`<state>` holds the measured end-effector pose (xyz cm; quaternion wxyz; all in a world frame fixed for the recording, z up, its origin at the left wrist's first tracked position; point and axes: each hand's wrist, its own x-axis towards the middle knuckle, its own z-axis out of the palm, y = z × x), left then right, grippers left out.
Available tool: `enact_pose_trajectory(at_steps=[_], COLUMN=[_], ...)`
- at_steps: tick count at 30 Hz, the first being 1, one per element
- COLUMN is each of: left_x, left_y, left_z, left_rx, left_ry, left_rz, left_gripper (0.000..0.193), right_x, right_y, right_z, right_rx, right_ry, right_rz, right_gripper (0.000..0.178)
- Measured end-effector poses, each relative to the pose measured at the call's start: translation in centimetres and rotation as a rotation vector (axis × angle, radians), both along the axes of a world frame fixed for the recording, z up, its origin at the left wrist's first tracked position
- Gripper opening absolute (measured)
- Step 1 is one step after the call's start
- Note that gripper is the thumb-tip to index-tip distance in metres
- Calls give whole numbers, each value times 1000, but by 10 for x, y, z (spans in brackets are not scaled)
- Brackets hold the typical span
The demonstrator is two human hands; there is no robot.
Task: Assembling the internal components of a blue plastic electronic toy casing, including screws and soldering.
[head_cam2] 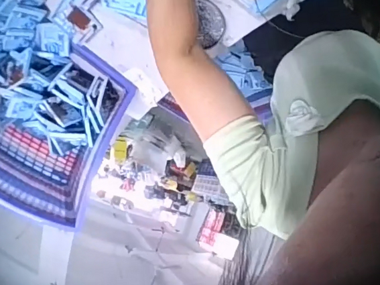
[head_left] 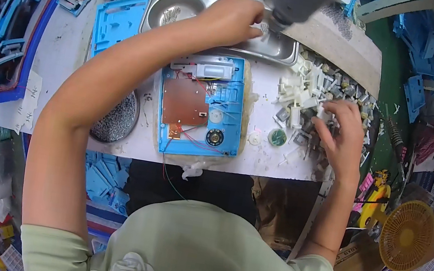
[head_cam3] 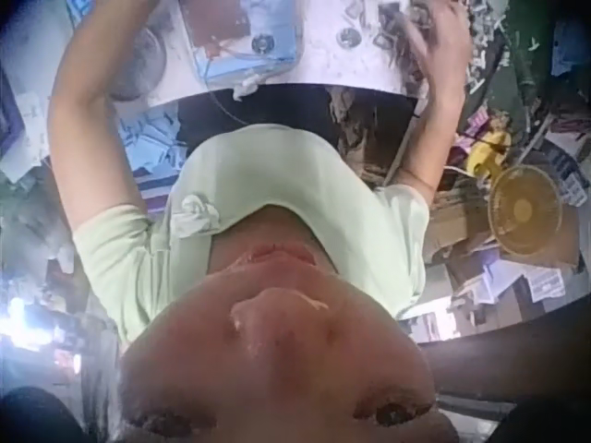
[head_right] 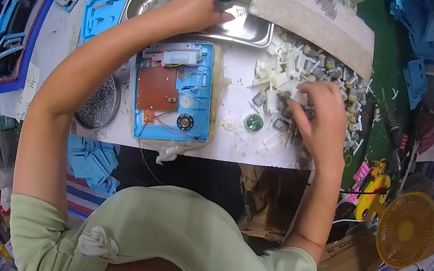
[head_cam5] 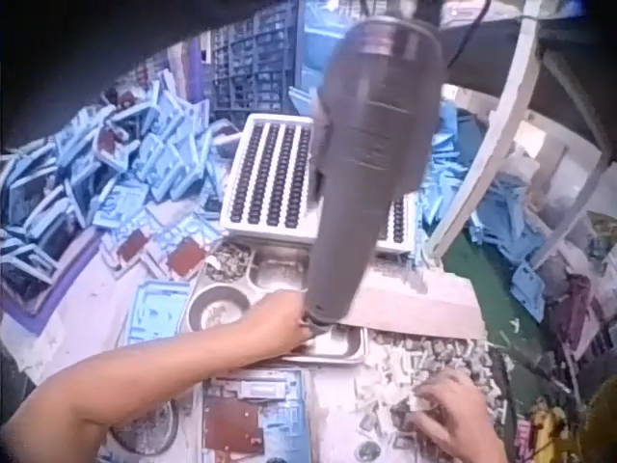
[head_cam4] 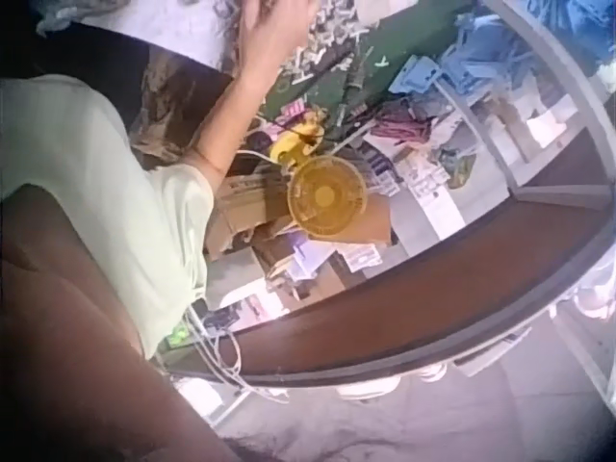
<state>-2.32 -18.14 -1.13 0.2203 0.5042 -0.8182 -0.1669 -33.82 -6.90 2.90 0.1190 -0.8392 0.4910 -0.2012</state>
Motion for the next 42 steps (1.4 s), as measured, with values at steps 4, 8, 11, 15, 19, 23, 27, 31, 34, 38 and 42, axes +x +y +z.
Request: enact_pose_trajectory(at_steps=[4, 8, 11, 15, 19, 23, 27, 31, 34, 38, 42], left_x=[-25, -11, 23, 28, 22, 16, 12, 17, 10, -5, 1], left_y=[-20, -6, 28, 148, 209, 225, 230, 215, 179, 154, 153], left_z=[-7, 7, 47, 88, 47, 32, 20, 33, 25, 13, 10], left_rx=[103, 23, -173, 731, 1002, 1086, 1088, 798, 197, 16, 8], left_ry=[-220, -371, 0, 854, 1300, 1482, 1443, 947, 347, -67, 110], left_rz=[-58, 13, -49, 108, 218, 306, 257, 142, 142, 48, -9], left_gripper=[22, 33, 25, 14, 11, 9, 12, 10, 11, 13, 8], right_x=[-2, 6, 19, 56, 81, 87, 90, 85, 75, 68, 58], right_y=[15, 24, 48, 60, 64, 66, 69, 69, 67, 70, 72], right_z=[3, 10, 13, 13, 8, 2, 3, -1, -6, -9, -11], right_rx=[48, -90, -9, -82, -35, -35, -95, -24, 108, 140, 116], right_ry=[-128, -150, -330, -493, -543, -513, -421, -496, -655, -709, -711], right_rz=[-121, -72, -118, 230, 362, 395, 403, 436, 405, 363, 316], right_gripper=[25, 28, 32, 40, 45, 47, 47, 45, 43, 42, 41])
